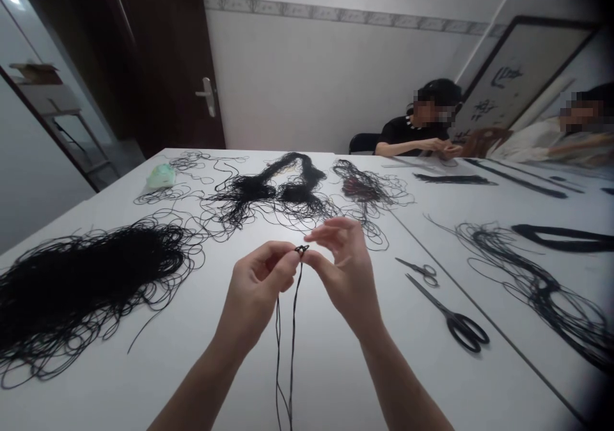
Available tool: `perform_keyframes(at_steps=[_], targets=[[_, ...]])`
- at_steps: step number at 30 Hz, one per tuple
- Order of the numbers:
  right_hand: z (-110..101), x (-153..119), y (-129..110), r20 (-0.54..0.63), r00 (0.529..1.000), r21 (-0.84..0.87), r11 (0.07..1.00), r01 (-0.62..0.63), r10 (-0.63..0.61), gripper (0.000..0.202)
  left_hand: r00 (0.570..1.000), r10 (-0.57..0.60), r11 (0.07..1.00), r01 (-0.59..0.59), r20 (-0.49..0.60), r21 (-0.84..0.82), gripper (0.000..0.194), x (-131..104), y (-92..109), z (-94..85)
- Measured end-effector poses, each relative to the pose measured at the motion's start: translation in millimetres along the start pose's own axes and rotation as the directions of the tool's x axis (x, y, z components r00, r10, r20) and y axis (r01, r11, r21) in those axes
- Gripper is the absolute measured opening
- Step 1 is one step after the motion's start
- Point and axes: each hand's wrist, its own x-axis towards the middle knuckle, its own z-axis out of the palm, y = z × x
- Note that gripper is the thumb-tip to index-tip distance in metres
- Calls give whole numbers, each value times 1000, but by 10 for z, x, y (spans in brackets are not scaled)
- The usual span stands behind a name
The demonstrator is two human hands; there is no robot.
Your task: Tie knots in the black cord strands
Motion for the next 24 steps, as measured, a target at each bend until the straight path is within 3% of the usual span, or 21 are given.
perform_keyframes(at_steps=[2, 5, 9, 13, 17, 22, 24], targets=[[61, -38, -6, -145, 983, -62, 993, 104, -112, 24, 999, -51, 997, 51, 10, -66, 20, 28, -49, 7], [118, -77, -47, -183, 956, -150, 968, 203, -229, 7, 998, -62, 993, 62, 2, -101, 21, 54, -90, 20], [106, -67, -95, -88, 976, -107, 976, 190, -200, 8, 996, 25, 1000, -26, -89, -12, 15, 50, -56, 19], [-13, -7, -99, 162, 986, 113, 993, 24, -43, 9, 971, 144, 983, -119, -192, 138, 6, 62, -7, -20], [-248, 81, -124, 302, 952, 346, 926, -152, 44, 19, 948, 161, 979, -119, -275, 165, 6, 163, -45, -146], [-767, 137, -243, 273, 953, 542, 797, -267, 133, 27, 926, 75, 997, -75, -369, 16, 7, 429, -237, -443], [-1013, 81, -278, 270, 943, 536, 784, -314, 193, 25, 914, 23, 998, -48, -405, -51, 7, 533, -324, -566]])
